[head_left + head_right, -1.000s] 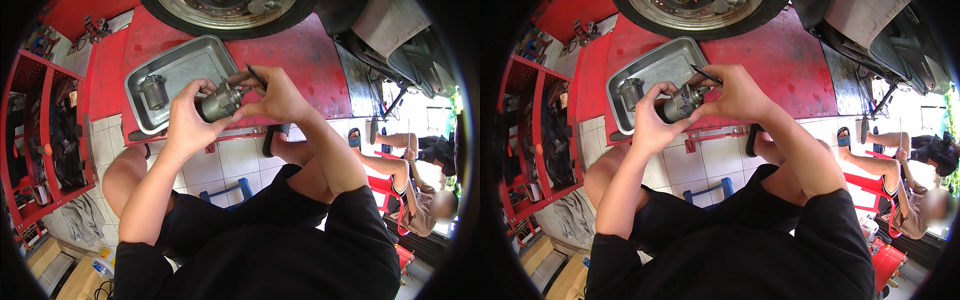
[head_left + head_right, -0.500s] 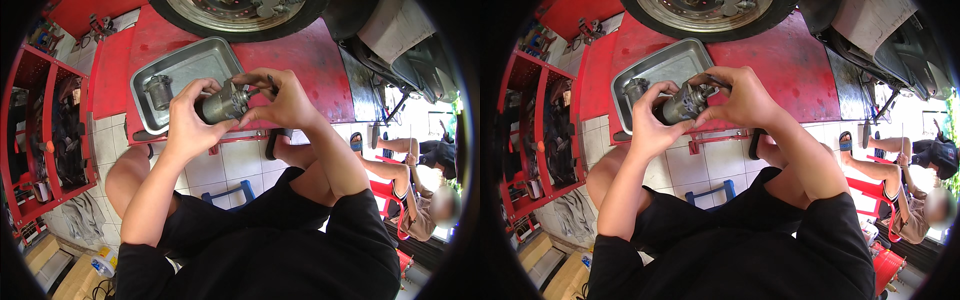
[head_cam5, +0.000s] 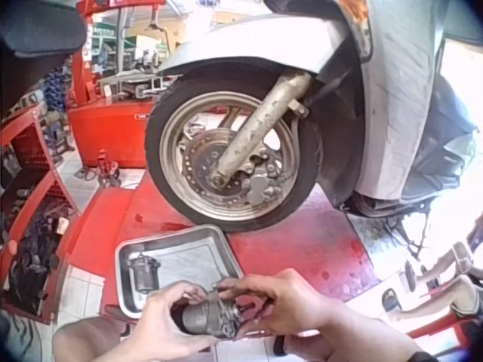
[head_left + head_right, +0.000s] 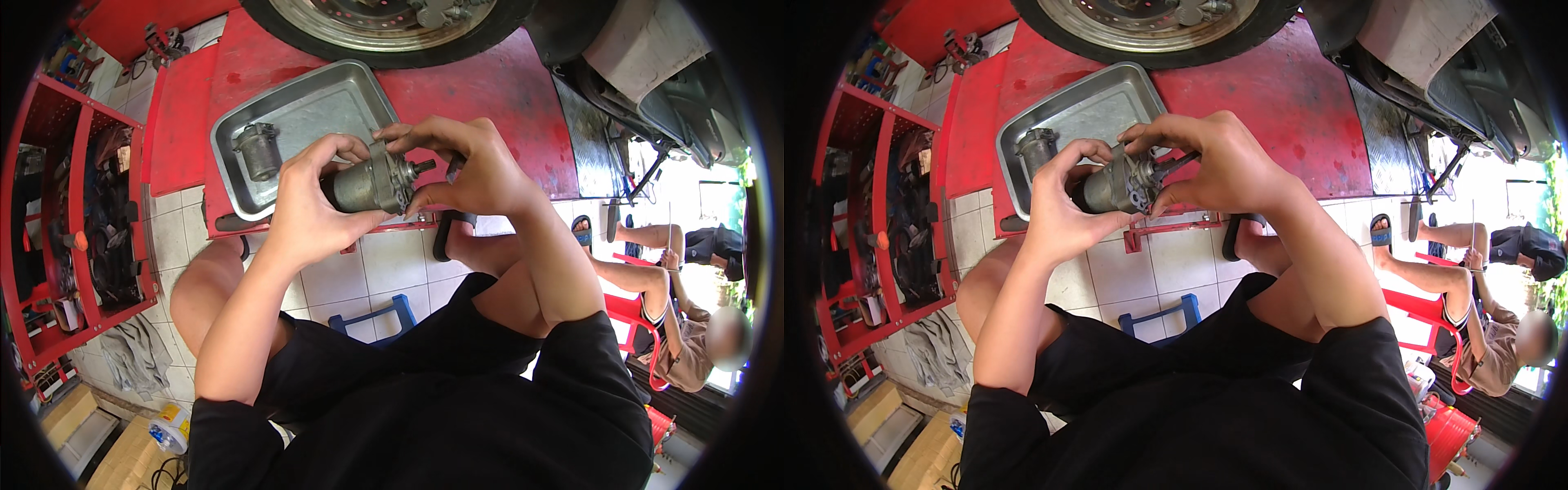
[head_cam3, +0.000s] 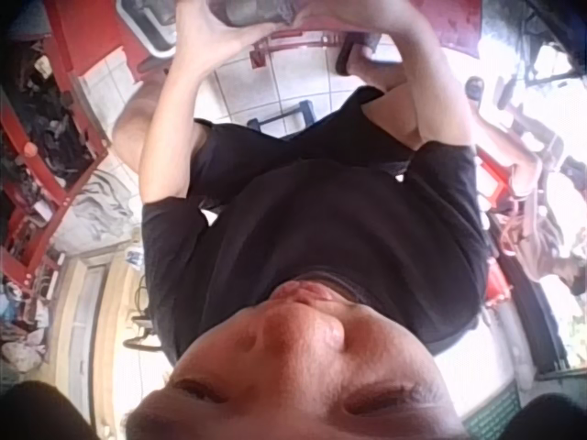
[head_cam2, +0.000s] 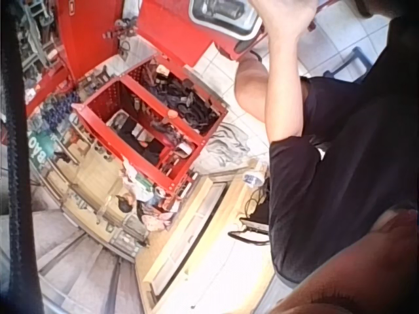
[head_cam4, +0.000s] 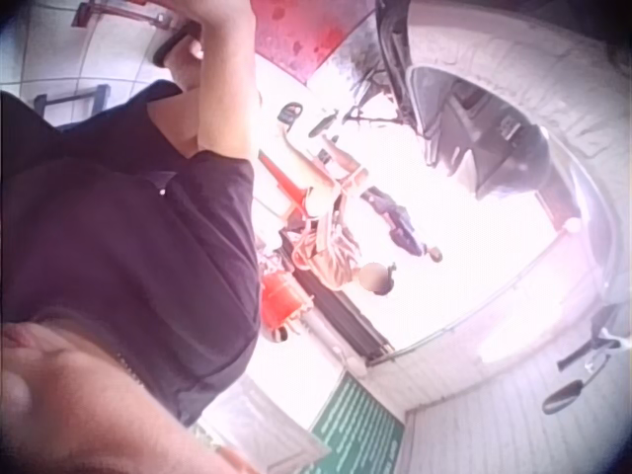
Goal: The person is sitting on a low stool in a workshop, using a screwdriver to disassemble and clean various small metal components of a scooter. They manipulate the parts over a metal tray, occasionally picking up and inspecting different pieces.
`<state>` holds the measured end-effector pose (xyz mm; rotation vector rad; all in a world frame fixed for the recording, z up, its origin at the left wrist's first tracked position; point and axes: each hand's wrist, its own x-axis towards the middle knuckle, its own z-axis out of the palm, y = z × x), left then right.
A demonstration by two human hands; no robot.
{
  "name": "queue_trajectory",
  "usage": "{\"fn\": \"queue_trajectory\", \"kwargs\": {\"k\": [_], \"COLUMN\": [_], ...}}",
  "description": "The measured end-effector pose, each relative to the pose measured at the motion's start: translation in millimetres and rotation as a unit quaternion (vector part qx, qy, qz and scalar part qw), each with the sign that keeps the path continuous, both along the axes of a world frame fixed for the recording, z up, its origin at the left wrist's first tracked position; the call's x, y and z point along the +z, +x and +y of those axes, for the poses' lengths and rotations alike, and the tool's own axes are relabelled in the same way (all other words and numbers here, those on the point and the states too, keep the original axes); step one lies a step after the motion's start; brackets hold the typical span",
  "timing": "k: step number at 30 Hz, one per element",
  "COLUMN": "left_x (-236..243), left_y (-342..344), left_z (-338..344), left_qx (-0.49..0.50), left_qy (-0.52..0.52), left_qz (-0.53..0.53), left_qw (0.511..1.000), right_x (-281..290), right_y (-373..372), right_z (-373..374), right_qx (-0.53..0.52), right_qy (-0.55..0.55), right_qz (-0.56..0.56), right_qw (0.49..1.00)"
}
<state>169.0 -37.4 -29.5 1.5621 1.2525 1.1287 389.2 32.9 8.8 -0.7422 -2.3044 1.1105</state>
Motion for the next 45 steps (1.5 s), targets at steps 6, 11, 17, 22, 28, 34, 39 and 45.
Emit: {"fn": "queue_trajectory", "kwargs": {"k": [6, 11, 17, 22, 28, 34, 39, 45], "left_x": [-4.3, -11.8, -16.4, -12.3, -3.3, -7.5, -5.7, -6.4], "left_y": [-7.7, -20.9, -24.9, -27.7, -25.8, -26.7, -25.4, -23.2], "left_z": [4.7, 6.7, 8.2, 11.8, 8.0, 9.2, 8.7, 9.5], "left_qx": [-0.063, -0.155, -0.220, -0.278, -0.271, -0.289, -0.295, -0.295], "left_qy": [0.002, -0.084, -0.098, -0.118, -0.204, -0.192, -0.197, -0.227], "left_qz": [-0.041, -0.150, -0.175, -0.171, -0.183, -0.154, -0.167, -0.196], "left_qw": [0.997, 0.973, 0.955, 0.938, 0.923, 0.925, 0.920, 0.907], "right_x": [-4.2, 5.1, 9.4, 7.7, 8.2, 9.4, 11.7, 15.0], "right_y": [1.6, -2.6, -0.4, 0.4, 1.7, 0.1, 1.0, 4.6], "right_z": [-1.9, -14.7, -27.5, -28.7, -34.8, -36.8, -36.9, -35.0], "right_qx": [0.023, 0.051, 0.073, 0.109, 0.109, 0.117, 0.126, 0.126], "right_qy": [0.068, 0.101, 0.132, 0.162, 0.169, 0.214, 0.214, 0.159], "right_qz": [0.014, 0.045, 0.023, 0.029, 0.015, 0.017, 0.005, -0.011], "right_qw": [0.997, 0.993, 0.988, 0.980, 0.979, 0.970, 0.969, 0.979]}}
